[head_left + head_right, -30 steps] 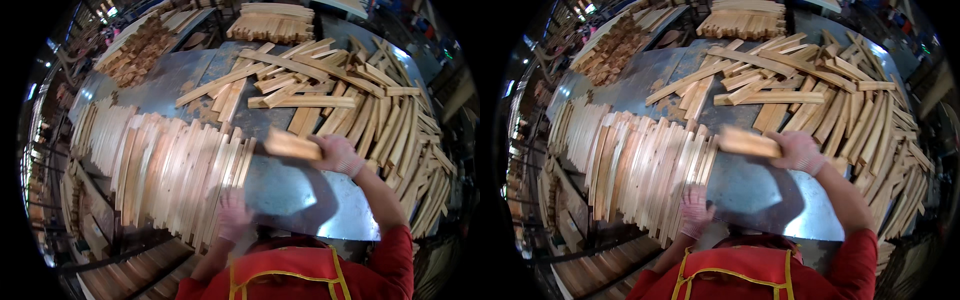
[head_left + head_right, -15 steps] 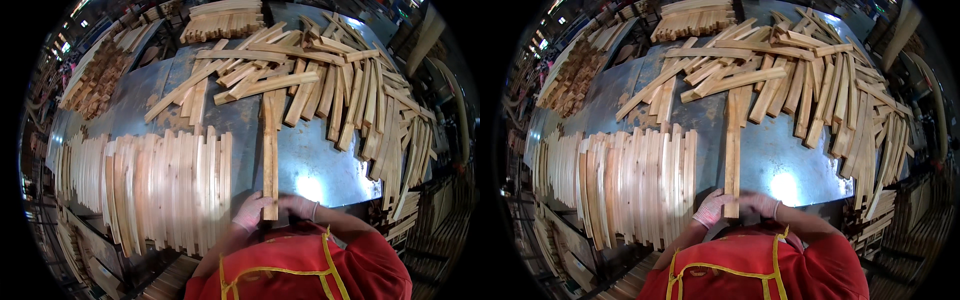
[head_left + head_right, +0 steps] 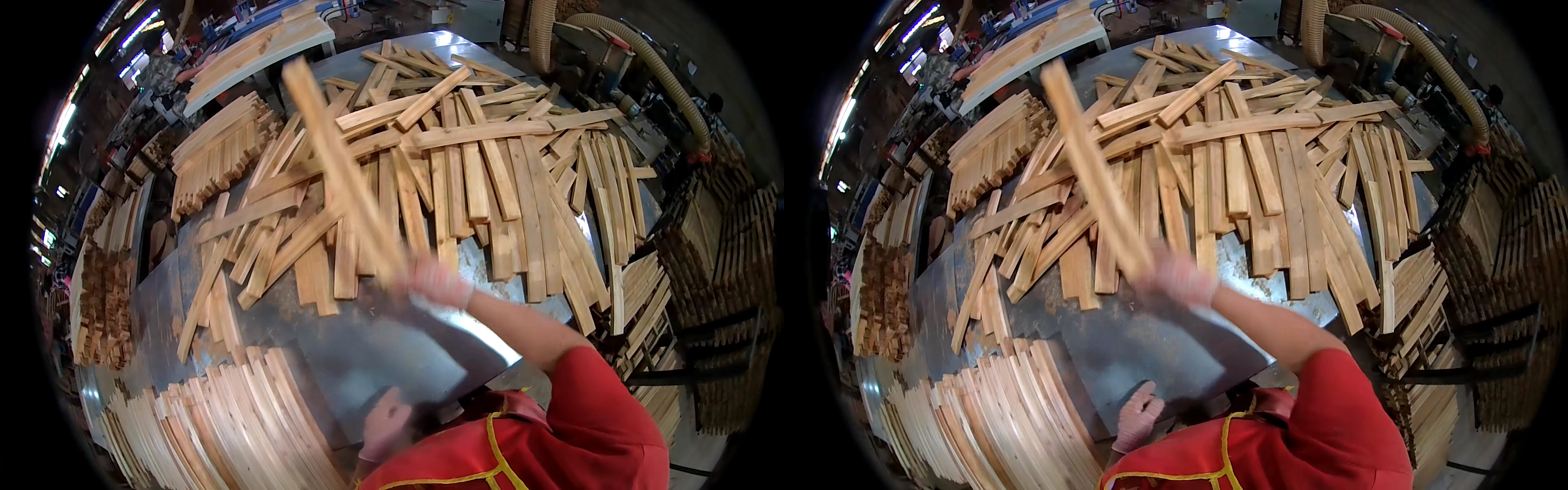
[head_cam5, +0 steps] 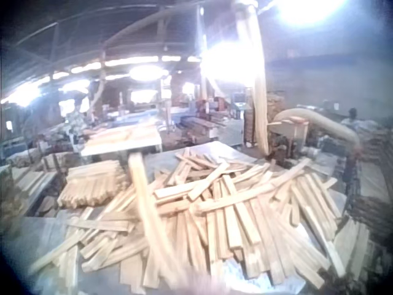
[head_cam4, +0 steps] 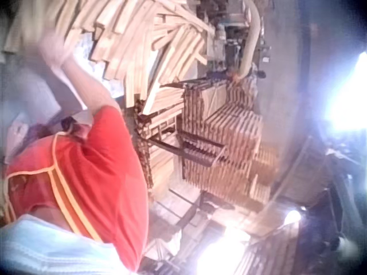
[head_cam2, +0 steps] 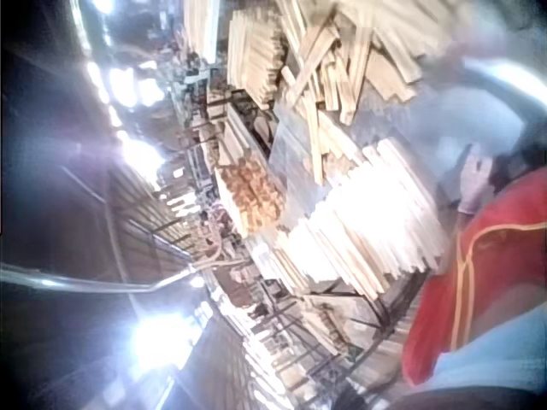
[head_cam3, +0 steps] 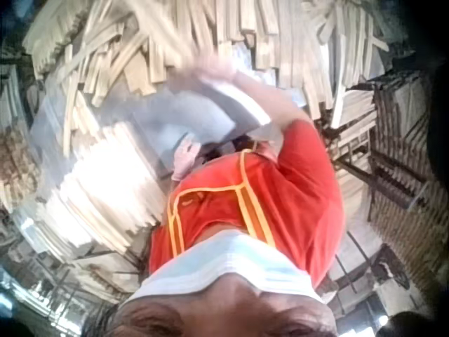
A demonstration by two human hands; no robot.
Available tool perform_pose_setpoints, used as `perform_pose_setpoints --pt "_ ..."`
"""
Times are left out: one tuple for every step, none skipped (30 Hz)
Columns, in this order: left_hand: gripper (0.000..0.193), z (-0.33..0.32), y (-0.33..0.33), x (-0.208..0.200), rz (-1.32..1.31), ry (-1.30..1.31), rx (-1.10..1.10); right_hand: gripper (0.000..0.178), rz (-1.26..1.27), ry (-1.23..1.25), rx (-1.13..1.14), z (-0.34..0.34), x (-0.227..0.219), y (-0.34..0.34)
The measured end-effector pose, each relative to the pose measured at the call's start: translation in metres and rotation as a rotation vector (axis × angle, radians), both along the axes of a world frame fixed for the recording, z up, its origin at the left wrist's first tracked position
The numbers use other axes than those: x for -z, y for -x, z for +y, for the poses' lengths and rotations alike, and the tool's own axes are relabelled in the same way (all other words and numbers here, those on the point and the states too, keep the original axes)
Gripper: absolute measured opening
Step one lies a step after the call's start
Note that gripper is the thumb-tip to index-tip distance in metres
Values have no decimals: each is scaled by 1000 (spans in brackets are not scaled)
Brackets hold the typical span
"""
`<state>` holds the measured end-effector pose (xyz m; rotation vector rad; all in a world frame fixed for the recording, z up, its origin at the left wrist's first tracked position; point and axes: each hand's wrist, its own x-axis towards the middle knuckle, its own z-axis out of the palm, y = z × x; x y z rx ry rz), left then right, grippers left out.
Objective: The person sorts wooden planks on a metal table in a workshop. They pick up individual planks from a disorganized pile and place them into a neat, vertical stack on the left side of the table. The person wears gloves and a red apron while performing this repetitive sorting task.
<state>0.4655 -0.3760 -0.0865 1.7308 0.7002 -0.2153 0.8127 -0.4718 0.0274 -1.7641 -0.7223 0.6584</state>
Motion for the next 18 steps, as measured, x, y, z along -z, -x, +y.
perform_pose_setpoints --pt "59 -13 -24 -29 76 23 51 58 121 8 75 2 -15 -60" --pt "62 -21 -43 -44 150 44 100 67 313 -609 338 11 -16 -97" --pt "59 -23 -55 -34 162 24 273 70 138 -571 445 -5 -3 -158" --pt "58 -31 -58 -31 156 44 225 88 -104 -262 587 -20 2 -196" --pt "57 -44 -62 -27 138 65 191 86 -426 87 716 -48 26 -231" --pt "56 -51 -65 -24 129 90 130 85 -445 363 707 -62 27 -236" --pt "59 -54 -71 -31 122 69 151 83 -468 643 701 -80 26 -234" --pt "60 -56 -76 -32 135 75 150 81 -423 753 717 -97 40 -236" --pt "62 -59 -80 -32 151 83 151 79 -374 866 731 -107 56 -235" --pt "63 -60 -81 -32 171 88 145 72 -415 888 711 -106 66 -230" --pt "64 -59 -82 -30 158 20 208 65 -453 912 692 -104 76 -223" --pt "66 -56 -81 -26 145 -49 266 58 -494 932 667 -102 83 -213" --pt "68 -54 -79 -25 132 -117 326 62 -474 756 704 -103 89 -201" --pt "67 -52 -81 -35 143 -100 286 65 -449 581 741 -106 93 -188" --pt "67 -48 -88 -51 151 -87 248 69 -423 403 778 -109 98 -170" --pt "67 -45 -89 -60 156 -71 205 74 -187 211 757 -108 106 -137" --pt "67 -41 -82 -49 74 -93 166 79 49 26 717 -105 110 -91" --pt "66 -36 -74 -26 -9 -110 132 82 176 -41 666 -105 110 -43"
